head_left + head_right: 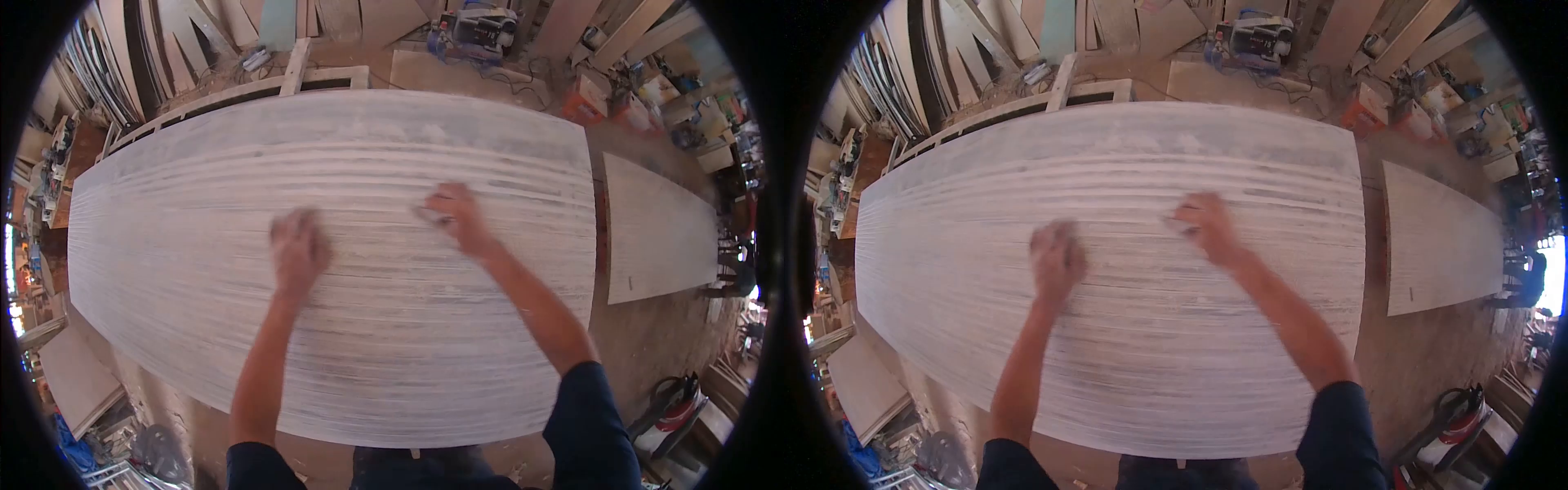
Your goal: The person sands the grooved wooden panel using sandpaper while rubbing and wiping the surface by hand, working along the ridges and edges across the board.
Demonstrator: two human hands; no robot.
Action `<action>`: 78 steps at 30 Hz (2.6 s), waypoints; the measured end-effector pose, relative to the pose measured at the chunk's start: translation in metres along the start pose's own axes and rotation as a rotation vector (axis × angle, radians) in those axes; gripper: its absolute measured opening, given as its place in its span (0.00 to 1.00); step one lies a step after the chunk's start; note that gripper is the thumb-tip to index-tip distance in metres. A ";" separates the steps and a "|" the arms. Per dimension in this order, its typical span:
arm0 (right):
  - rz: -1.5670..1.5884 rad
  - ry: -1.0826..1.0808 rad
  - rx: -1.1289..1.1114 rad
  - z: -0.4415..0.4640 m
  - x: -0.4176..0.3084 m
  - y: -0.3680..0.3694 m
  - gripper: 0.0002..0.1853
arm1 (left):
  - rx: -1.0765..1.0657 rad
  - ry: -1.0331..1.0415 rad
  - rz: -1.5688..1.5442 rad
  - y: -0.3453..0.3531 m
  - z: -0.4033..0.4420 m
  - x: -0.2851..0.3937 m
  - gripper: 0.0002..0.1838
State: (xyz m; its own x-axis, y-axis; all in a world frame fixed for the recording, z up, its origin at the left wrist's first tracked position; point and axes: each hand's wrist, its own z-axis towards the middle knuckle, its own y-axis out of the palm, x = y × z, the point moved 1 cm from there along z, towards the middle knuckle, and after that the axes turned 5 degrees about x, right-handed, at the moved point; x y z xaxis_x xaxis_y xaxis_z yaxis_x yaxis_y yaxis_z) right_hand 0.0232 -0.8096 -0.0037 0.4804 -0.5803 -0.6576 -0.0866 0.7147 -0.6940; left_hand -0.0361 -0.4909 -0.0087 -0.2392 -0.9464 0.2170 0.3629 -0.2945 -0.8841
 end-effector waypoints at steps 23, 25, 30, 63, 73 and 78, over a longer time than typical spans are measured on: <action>0.047 -0.229 -0.021 0.114 -0.104 0.175 0.13 | 0.018 -0.127 0.047 -0.025 -0.016 -0.063 0.25; 0.045 -0.252 -0.018 0.118 -0.102 0.174 0.13 | 0.049 -0.179 0.043 -0.028 -0.018 -0.064 0.25; -0.205 -0.208 0.098 0.010 0.010 0.039 0.14 | 0.030 -0.218 0.025 -0.034 -0.013 -0.057 0.25; 0.057 -0.309 -0.152 -0.036 0.096 -0.090 0.07 | -0.057 -0.648 0.180 0.018 -0.067 0.292 0.31; -0.068 -0.600 -0.050 -0.075 0.163 -0.170 0.11 | -0.069 -0.692 0.184 0.024 -0.064 0.291 0.32; -0.041 -0.418 -0.221 -0.104 0.172 -0.224 0.10 | -0.098 -0.745 0.203 0.025 -0.062 0.291 0.33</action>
State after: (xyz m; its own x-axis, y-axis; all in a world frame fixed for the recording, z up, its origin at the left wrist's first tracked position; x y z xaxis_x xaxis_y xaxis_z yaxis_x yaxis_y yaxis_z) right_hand 0.0342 -1.1101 0.0084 0.7933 -0.3674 -0.4855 -0.2222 0.5678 -0.7926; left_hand -0.1525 -0.7653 0.0063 0.5044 -0.8303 0.2369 0.2450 -0.1255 -0.9614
